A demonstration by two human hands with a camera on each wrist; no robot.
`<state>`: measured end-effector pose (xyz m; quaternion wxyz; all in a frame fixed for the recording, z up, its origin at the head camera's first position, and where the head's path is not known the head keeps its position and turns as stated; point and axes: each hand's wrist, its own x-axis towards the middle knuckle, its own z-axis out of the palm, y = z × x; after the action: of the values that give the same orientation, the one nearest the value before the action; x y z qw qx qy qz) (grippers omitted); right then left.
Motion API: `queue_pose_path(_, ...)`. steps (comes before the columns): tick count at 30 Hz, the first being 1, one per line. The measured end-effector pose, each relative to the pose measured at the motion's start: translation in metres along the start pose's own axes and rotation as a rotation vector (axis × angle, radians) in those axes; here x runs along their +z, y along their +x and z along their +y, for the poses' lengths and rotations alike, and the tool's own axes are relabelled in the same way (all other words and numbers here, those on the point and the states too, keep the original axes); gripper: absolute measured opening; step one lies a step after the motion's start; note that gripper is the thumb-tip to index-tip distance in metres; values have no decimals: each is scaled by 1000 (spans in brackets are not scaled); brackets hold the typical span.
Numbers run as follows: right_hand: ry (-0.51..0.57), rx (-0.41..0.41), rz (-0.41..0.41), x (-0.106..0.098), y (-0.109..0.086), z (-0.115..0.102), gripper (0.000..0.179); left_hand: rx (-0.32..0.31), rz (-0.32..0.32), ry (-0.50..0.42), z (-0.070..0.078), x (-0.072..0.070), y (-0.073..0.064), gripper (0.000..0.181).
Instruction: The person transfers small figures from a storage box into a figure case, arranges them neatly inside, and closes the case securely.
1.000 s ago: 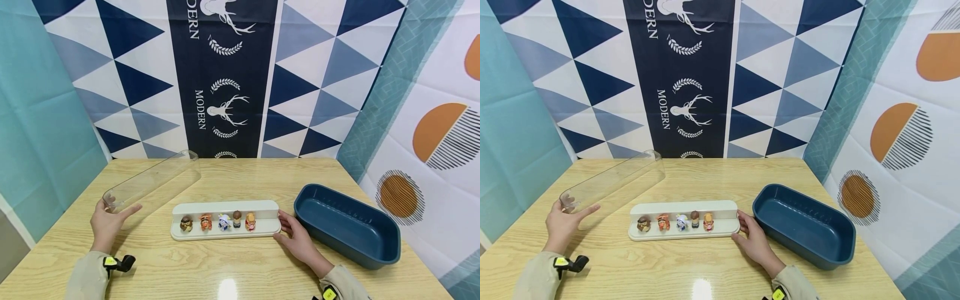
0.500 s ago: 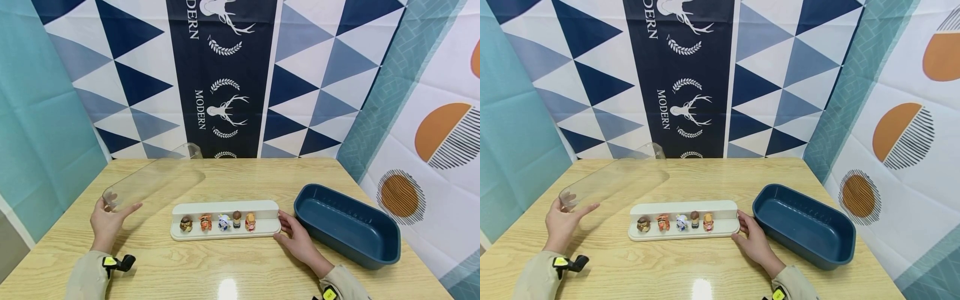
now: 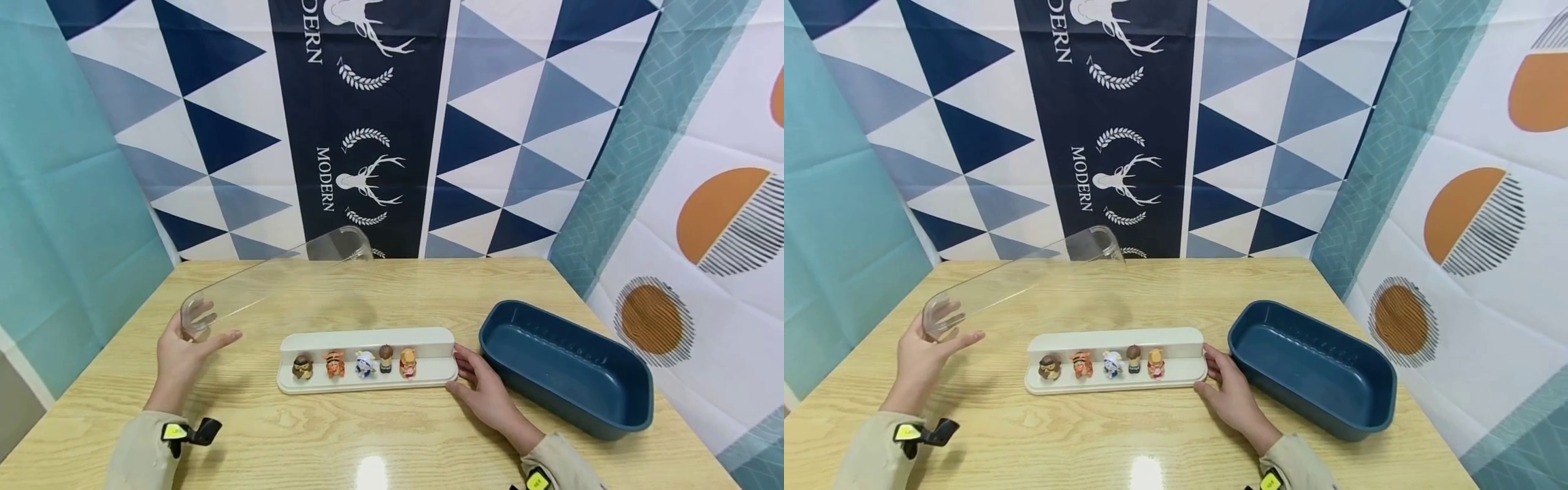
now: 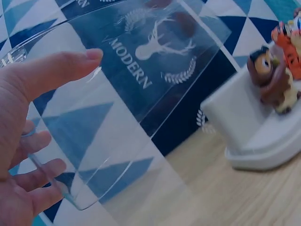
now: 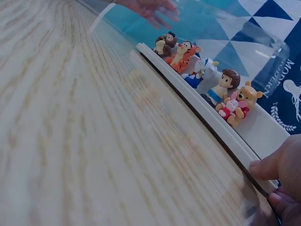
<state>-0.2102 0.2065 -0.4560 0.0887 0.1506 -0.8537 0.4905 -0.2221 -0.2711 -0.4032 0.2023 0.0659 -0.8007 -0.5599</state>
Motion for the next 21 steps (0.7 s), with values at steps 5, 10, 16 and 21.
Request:
queue_pose_path(5,-3,-4,7,0,-1,-1,62,105,-81,-83,11,3,-3,84)
queue_pose_path(10,-2,1,2,0,0,-1,62,150,-159,-138,22,11,-10,86)
queue_pose_path(16,6,9,8,1,0,-2,62,190,-233,-143,38,26,-16,86)
queue_pose_path(21,9,13,18,1,0,-1,62,173,-311,-165,48,41,-14,89)
